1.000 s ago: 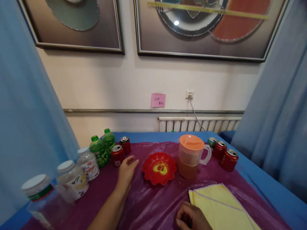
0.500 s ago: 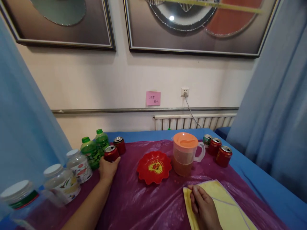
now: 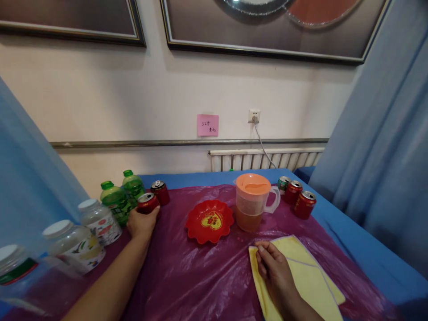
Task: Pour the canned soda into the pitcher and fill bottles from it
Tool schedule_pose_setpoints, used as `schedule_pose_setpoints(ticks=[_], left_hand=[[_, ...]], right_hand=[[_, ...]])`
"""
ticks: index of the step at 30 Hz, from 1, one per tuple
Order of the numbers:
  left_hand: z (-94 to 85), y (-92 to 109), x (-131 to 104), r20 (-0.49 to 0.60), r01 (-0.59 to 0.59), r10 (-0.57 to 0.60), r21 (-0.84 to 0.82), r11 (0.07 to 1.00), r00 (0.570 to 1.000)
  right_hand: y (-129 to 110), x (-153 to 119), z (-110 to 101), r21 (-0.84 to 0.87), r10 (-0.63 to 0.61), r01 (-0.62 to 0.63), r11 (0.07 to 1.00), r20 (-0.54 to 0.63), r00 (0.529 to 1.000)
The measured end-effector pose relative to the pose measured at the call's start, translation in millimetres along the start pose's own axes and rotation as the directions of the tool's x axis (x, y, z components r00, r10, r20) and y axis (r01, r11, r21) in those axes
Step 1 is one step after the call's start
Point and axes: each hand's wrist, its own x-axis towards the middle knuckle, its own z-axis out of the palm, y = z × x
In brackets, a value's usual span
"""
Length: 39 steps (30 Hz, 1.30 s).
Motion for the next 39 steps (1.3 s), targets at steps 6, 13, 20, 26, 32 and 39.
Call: schedule_pose_setpoints(ticks=[6, 13, 20, 26, 32, 39], left_hand=[[-10.8, 20.9, -35.7, -0.003, -0.064, 0.064, -0.123, 0.99, 0.998], [-0.9, 63.1, -88.1, 0.131, -0.175, 0.223, -0.305, 0.936, 0.966], [8.5, 86.1, -107.7, 0.207, -0.212, 0.316, -0.407, 0.888, 0.926], [17.6, 64.6, -122.9, 0.226, -0.258, 0.36, -0.381, 0.888, 0.905], [23.8, 44.5, -123.7, 0.265, -0.4, 0.486, -0.32, 0.859, 0.833], [29.7, 31.4, -123.1, 0.29, -0.544, 0.602, -0.26, 0.798, 0.744]], right_hand=[[5.0, -0.4, -3.6, -0.213, 0.025, -0.004, 0.977, 0.096, 0.995], [4.1, -2.1, -0.2, -0.281, 0.03, 0.0, 0.96, 0.103, 0.994], [-5.4, -11.3, -12.9, -0.247, 0.012, 0.008, 0.969, 0.077, 0.997], [-31.8, -5.2, -41.6, -0.422, -0.117, 0.098, 0.901, -0.02, 0.993], [-71.1, 34.8, -49.8, -0.539, -0.392, 0.284, 0.793, -0.094, 0.915], [-116.9, 115.4, -17.0, -0.538, -0.572, 0.441, 0.718, -0.095, 0.815]])
